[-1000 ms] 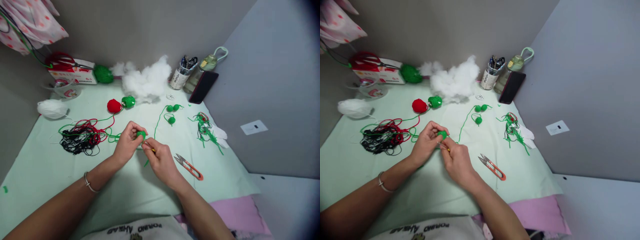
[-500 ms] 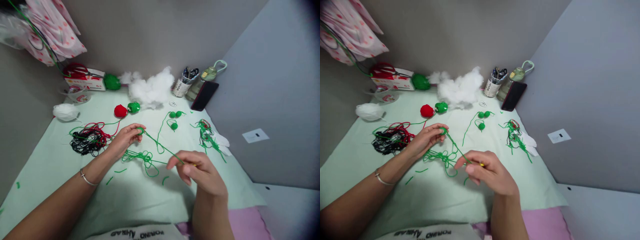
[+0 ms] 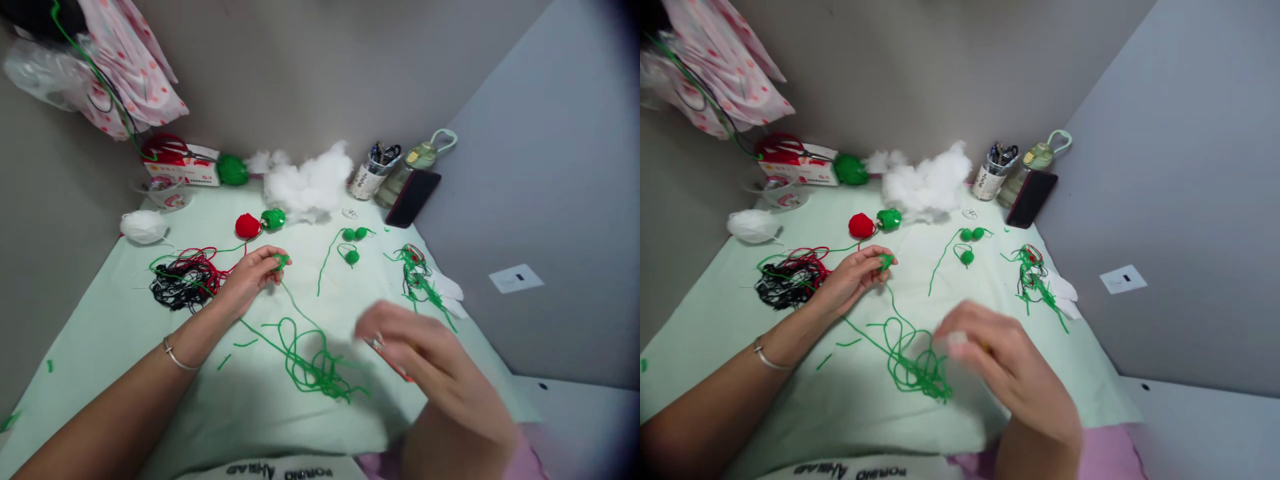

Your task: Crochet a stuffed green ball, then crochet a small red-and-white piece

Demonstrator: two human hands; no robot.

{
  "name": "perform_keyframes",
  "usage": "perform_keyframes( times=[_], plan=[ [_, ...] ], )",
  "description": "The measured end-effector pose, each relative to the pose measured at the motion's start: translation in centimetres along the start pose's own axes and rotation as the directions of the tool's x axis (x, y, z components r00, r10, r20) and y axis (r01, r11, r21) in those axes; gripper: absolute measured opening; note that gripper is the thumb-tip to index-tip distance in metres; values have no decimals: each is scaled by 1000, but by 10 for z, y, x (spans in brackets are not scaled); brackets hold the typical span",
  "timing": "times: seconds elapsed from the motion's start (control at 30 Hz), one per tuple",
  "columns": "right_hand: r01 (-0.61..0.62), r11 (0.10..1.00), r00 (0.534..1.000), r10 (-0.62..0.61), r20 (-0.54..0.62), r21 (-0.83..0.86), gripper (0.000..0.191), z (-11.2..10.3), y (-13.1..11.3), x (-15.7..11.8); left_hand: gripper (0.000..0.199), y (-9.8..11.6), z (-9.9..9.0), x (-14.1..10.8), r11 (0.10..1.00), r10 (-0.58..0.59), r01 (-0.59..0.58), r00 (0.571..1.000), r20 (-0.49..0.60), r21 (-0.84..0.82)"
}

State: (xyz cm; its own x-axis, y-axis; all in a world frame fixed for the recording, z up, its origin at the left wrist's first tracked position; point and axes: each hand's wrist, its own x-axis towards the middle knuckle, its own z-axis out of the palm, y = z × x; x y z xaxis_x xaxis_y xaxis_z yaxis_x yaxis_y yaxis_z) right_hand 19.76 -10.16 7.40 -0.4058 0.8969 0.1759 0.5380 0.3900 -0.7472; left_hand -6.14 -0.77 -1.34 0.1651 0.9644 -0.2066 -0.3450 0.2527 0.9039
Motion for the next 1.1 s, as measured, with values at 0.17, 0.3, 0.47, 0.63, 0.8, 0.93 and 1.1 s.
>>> perform_keyframes(
  times=[0.17,0.3,0.47,0.63,0.8,0.93,1.1],
  plan=[
    [-301,950,932,312,-186,83,24,34,12,41,17,-2,16,-14,999,-13,10,998,69,52],
    [-326,811,927,375,-3,485,41,73,22,59,12,-3,28,-27,982,98,-108,993,71,155],
    [-334,759,939,317,130,559,28,92,23,57,13,3,33,-29,961,161,-168,986,48,218],
    [-285,852,950,313,9,439,27,88,21,48,12,5,26,-21,955,163,-159,987,5,252],
    [-264,856,963,206,177,444,25,77,8,43,11,1,22,-18,963,147,-148,989,21,224],
    [-286,845,942,161,295,453,23,70,3,40,11,-1,22,-18,975,127,-130,992,28,182],
    [-311,848,876,80,476,429,23,64,5,37,12,-2,23,-19,984,101,-105,994,36,146]
  ],
)
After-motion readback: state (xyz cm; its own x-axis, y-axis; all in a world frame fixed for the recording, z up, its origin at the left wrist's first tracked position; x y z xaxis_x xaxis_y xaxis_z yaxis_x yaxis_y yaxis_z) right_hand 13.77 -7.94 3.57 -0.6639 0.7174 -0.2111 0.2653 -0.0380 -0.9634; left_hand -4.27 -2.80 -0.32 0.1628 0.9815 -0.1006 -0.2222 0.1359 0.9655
